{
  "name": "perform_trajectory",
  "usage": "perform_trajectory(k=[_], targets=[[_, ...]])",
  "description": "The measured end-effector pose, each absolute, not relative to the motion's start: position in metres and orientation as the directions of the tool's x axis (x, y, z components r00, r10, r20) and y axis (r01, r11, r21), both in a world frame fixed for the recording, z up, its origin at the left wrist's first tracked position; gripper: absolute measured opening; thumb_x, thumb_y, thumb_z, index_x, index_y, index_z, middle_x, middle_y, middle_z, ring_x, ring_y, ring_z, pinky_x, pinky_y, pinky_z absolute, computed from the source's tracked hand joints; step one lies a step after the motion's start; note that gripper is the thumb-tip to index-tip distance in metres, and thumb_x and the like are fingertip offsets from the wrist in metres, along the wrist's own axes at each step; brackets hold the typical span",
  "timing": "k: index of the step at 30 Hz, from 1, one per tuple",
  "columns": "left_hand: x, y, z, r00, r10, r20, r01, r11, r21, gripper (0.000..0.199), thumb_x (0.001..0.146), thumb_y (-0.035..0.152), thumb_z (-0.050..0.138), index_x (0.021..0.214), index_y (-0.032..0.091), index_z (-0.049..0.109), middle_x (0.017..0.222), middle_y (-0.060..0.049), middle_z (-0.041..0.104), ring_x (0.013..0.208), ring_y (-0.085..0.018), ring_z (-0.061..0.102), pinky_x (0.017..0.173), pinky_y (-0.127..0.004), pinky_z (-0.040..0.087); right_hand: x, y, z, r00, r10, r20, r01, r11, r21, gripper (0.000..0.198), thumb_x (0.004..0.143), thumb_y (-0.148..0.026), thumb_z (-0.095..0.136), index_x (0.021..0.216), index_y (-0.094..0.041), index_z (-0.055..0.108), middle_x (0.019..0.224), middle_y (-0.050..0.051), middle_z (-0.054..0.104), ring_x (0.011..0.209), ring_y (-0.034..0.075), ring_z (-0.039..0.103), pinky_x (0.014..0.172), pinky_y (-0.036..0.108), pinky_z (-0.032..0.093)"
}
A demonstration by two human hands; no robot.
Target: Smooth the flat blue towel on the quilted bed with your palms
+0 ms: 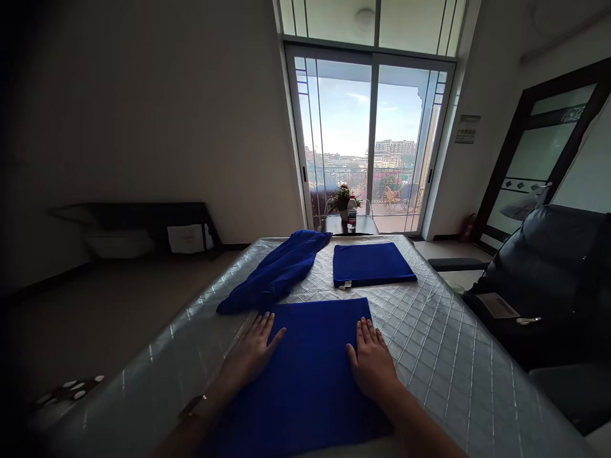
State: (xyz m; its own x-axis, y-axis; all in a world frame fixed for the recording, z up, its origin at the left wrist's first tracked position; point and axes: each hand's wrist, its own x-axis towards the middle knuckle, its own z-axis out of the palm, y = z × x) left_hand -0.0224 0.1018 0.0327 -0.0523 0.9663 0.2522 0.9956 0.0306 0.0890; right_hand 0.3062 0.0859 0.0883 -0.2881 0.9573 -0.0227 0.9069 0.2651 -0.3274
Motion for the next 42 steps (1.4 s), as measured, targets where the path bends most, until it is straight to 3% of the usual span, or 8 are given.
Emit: perform_trajectory(k=[4,8,13,17,21,32,37,42], targets=[[-0.024,0.101,0.032,-0.042,0.949,0.312,0.999,0.030,0.042,0.071,0.101,0.058,0.026,0.154,0.013,0.041,0.158,-0.015,0.050,0.150,-0.031,0.039,0.121,-0.053,0.035,0.307,0.085,0.089,-0.294,0.956,-0.015,0.899,0.271,-0.343,0.071,0.103,-0.049,0.020,0.160,-0.006,0.020,0.169,0.011,0.013,0.157,0.020,0.007,0.128,0.038,0.008],[-0.008,0.095,0.042,-0.123,0.947,0.296,0.992,0.112,0.055,0.079,0.100,0.061,0.027,0.153,0.004,0.040,0.160,-0.022,0.043,0.152,-0.034,0.035,0.122,-0.053,0.034,0.306,0.083,0.090,-0.279,0.960,0.001,0.898,0.262,-0.353,0.069,0.103,-0.045,0.021,0.159,-0.005,0.020,0.169,0.011,0.014,0.157,0.021,0.008,0.128,0.039,0.009],[0.069,0.089,0.052,0.132,0.959,0.252,0.976,-0.170,0.135,0.061,0.105,0.049,0.025,0.158,0.019,0.033,0.163,-0.015,0.041,0.152,-0.026,0.036,0.121,-0.052,0.036,0.307,0.085,0.085,-0.278,0.960,0.030,0.894,0.270,-0.358,0.068,0.103,-0.044,0.024,0.159,-0.006,0.023,0.168,0.012,0.016,0.157,0.021,0.010,0.128,0.040,0.011],[0.140,0.092,0.056,0.305,0.926,0.225,0.926,-0.343,0.159,0.063,0.106,0.052,0.023,0.157,0.017,0.035,0.163,-0.015,0.040,0.152,-0.026,0.034,0.121,-0.051,0.037,0.309,0.088,0.078,-0.299,0.954,0.037,0.891,0.293,-0.346,0.065,0.102,-0.039,0.025,0.159,-0.006,0.023,0.168,0.012,0.016,0.157,0.022,0.010,0.128,0.041,0.011],[0.168,0.098,0.061,0.337,0.916,0.218,0.912,-0.375,0.165,0.064,0.106,0.052,0.019,0.156,0.015,0.037,0.163,-0.015,0.040,0.153,-0.025,0.033,0.124,-0.051,0.035,0.311,0.089,0.076,-0.351,0.936,0.029,0.878,0.340,-0.337,0.064,0.101,-0.034,0.025,0.160,-0.009,0.020,0.169,0.010,0.014,0.157,0.022,0.007,0.128,0.042,0.011],[0.058,0.091,0.044,0.160,0.968,0.191,0.976,-0.184,0.113,0.066,0.104,0.056,0.026,0.158,0.017,0.033,0.165,-0.011,0.037,0.154,-0.025,0.031,0.126,-0.052,0.030,0.309,0.085,0.089,-0.295,0.956,0.008,0.876,0.274,-0.397,0.068,0.102,-0.043,0.025,0.159,-0.006,0.021,0.169,0.011,0.015,0.157,0.022,0.008,0.128,0.040,0.009],[-0.001,0.080,0.034,0.071,0.981,0.179,0.989,-0.093,0.118,0.065,0.105,0.052,0.024,0.159,0.016,0.029,0.166,-0.013,0.034,0.154,-0.026,0.031,0.125,-0.054,0.030,0.308,0.084,0.090,-0.292,0.956,0.003,0.885,0.272,-0.378,0.068,0.103,-0.044,0.024,0.159,-0.006,0.021,0.169,0.012,0.015,0.157,0.021,0.010,0.128,0.039,0.009],[-0.002,0.071,0.044,0.073,0.982,0.175,0.993,-0.088,0.078,0.069,0.104,0.056,0.022,0.159,0.014,0.029,0.165,-0.014,0.034,0.154,-0.028,0.031,0.125,-0.053,0.031,0.307,0.085,0.086,-0.281,0.960,0.014,0.900,0.268,-0.344,0.070,0.102,-0.048,0.024,0.159,-0.007,0.022,0.169,0.011,0.017,0.157,0.020,0.010,0.128,0.038,0.009]])
